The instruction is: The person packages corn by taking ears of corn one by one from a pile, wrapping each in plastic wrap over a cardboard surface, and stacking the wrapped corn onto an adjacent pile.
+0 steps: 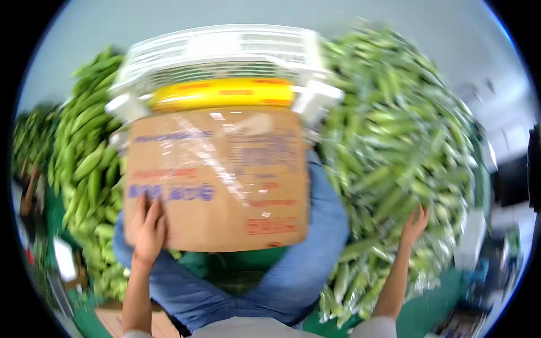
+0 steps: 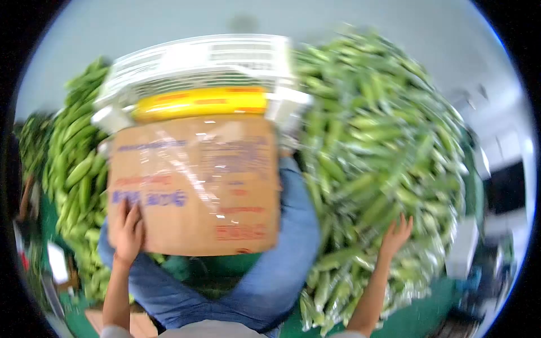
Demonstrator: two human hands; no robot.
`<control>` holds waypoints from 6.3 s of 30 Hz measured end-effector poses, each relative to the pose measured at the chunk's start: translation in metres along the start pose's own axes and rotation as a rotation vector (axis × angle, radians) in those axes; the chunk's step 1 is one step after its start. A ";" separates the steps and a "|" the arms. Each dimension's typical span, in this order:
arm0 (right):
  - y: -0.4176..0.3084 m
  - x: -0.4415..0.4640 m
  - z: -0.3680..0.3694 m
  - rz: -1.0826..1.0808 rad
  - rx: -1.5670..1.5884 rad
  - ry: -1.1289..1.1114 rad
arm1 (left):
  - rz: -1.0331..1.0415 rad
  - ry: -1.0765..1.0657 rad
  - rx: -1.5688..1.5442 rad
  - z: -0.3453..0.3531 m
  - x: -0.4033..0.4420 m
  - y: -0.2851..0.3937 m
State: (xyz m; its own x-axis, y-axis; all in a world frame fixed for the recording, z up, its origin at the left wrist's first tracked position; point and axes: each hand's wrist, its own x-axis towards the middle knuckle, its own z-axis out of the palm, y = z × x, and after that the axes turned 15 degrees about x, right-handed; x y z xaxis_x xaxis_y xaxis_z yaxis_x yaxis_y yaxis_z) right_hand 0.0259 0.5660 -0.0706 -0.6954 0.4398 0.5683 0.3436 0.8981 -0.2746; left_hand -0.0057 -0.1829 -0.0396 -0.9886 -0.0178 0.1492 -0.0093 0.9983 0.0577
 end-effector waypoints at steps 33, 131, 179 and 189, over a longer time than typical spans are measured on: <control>-0.393 -0.109 -0.022 -0.190 0.738 -1.276 | -1.109 -0.182 0.068 0.150 0.029 -0.350; -0.443 -0.164 -0.095 0.321 1.349 -1.678 | -0.711 -0.099 -1.598 -0.032 -0.017 0.062; -0.435 -0.088 0.070 -0.521 0.904 -0.604 | 0.155 0.272 0.043 0.027 0.107 0.000; -0.369 -0.074 -0.013 -0.414 0.850 -0.760 | 0.471 0.334 -0.063 -0.042 -0.027 -0.079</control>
State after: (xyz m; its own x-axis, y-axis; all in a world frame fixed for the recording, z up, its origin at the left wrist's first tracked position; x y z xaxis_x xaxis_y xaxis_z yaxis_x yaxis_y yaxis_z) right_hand -0.0416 0.2017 -0.0014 -0.9458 -0.2469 0.2111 -0.3173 0.5623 -0.7636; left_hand 0.0283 -0.2639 -0.0067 -0.7829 0.4005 0.4760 0.4389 0.8979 -0.0337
